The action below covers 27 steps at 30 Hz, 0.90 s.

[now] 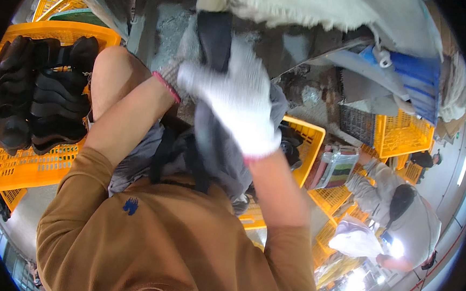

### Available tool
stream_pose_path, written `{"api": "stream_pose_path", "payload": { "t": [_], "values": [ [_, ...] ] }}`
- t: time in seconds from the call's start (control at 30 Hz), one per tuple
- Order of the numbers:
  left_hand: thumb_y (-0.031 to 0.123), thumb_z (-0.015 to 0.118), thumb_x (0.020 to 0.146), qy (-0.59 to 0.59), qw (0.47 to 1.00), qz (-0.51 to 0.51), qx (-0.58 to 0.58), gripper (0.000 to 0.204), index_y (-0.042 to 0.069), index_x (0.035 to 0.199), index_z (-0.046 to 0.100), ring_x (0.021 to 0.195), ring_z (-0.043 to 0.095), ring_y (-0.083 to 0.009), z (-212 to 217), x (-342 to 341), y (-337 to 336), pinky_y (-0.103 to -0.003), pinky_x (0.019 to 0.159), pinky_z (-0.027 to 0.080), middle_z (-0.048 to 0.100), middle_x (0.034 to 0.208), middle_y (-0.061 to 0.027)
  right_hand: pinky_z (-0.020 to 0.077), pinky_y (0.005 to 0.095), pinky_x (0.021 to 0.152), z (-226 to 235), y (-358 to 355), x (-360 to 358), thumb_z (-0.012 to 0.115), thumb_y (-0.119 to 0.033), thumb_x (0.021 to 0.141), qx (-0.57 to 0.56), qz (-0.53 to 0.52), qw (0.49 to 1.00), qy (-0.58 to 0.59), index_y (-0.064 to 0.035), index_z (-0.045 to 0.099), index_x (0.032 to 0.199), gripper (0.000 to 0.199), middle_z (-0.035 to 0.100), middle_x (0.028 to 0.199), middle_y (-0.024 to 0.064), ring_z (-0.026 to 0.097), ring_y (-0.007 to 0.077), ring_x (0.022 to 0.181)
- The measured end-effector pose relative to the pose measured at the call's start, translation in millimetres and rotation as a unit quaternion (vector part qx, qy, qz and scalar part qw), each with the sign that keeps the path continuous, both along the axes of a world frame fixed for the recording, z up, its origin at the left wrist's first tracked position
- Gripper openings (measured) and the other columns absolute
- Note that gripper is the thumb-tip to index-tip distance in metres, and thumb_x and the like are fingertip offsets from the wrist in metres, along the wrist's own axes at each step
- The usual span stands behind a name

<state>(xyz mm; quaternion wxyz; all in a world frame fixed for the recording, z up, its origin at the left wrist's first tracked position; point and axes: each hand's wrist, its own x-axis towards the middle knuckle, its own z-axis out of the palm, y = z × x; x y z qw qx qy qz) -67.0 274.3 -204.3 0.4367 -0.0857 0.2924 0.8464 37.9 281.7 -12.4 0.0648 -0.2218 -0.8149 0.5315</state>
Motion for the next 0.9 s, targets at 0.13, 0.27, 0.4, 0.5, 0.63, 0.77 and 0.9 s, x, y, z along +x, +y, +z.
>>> {"api": "stream_pose_path", "payload": {
  "t": [0.13,0.27,0.4,0.5,0.63,0.77,0.9],
  "values": [
    [0.047,0.036,0.114,-0.099,0.987,-0.050,0.118,0.057,0.004,0.145,0.058,0.126,0.062,-0.0294,3,-30,9,-0.039,0.111,0.050,0.066,0.139,-0.0158,0.0525,0.0362,0.104,3,5,-14,0.088,-0.033,0.085,-0.022,-0.027,0.989,-0.144,-0.0024,0.068,0.137,0.064,0.076,0.125,0.0094,0.071,0.0229,0.115],
    [0.033,0.047,0.110,0.151,0.974,-0.068,-0.156,0.038,0.008,0.133,0.065,0.123,0.060,-0.0293,45,-10,-49,-0.041,0.108,0.047,0.068,0.131,-0.0149,0.0458,0.0431,0.116,-14,22,12,0.081,-0.031,0.089,0.169,0.045,0.977,-0.126,0.0071,0.060,0.147,0.073,0.069,0.140,0.0231,0.067,0.0342,0.128],
    [0.027,0.070,0.098,0.578,0.755,-0.008,-0.309,0.024,0.007,0.108,0.080,0.109,0.069,-0.0324,111,-1,-170,-0.044,0.099,0.053,0.076,0.111,-0.0180,0.0398,0.0425,0.122,-54,34,159,0.079,-0.038,0.092,0.291,0.011,0.951,-0.098,0.0084,0.049,0.156,0.085,0.054,0.158,0.0299,0.057,0.0419,0.142],
    [0.019,0.085,0.085,0.557,0.524,0.265,-0.587,0.036,-0.001,0.113,0.074,0.107,0.070,-0.0356,139,-37,-312,-0.041,0.093,0.056,0.074,0.107,-0.0205,0.0399,0.0418,0.122,-99,50,275,0.073,-0.038,0.096,0.390,-0.134,0.884,-0.220,0.0082,0.045,0.159,0.083,0.055,0.156,0.0300,0.056,0.0432,0.142],
    [0.051,0.090,0.080,0.275,0.253,0.102,-0.922,0.070,-0.007,0.115,0.071,0.116,0.066,-0.0398,74,-77,-456,-0.045,0.101,0.054,0.067,0.127,-0.0237,0.0392,0.0446,0.122,-112,68,292,0.069,-0.035,0.099,0.396,-0.164,0.863,-0.266,0.0003,0.052,0.157,0.071,0.056,0.157,0.0266,0.054,0.0433,0.144],
    [0.076,0.074,0.085,0.278,0.177,-0.006,-0.944,0.086,-0.003,0.117,0.077,0.117,0.069,-0.0386,15,-135,-497,-0.046,0.101,0.056,0.064,0.136,-0.0222,0.0404,0.0428,0.121,-83,68,216,0.068,-0.029,0.102,0.262,-0.068,0.917,-0.294,0.0008,0.056,0.154,0.061,0.058,0.157,0.0238,0.056,0.0384,0.143],
    [0.044,0.081,0.089,0.197,0.317,-0.043,-0.927,0.058,0.001,0.127,0.073,0.122,0.070,-0.0430,38,-141,-468,-0.048,0.100,0.060,0.063,0.139,-0.0248,0.0384,0.0411,0.122,-82,59,177,0.069,-0.026,0.102,0.225,-0.025,0.961,-0.159,0.0030,0.060,0.150,0.057,0.059,0.156,0.0224,0.055,0.0356,0.146]
  ]
}}
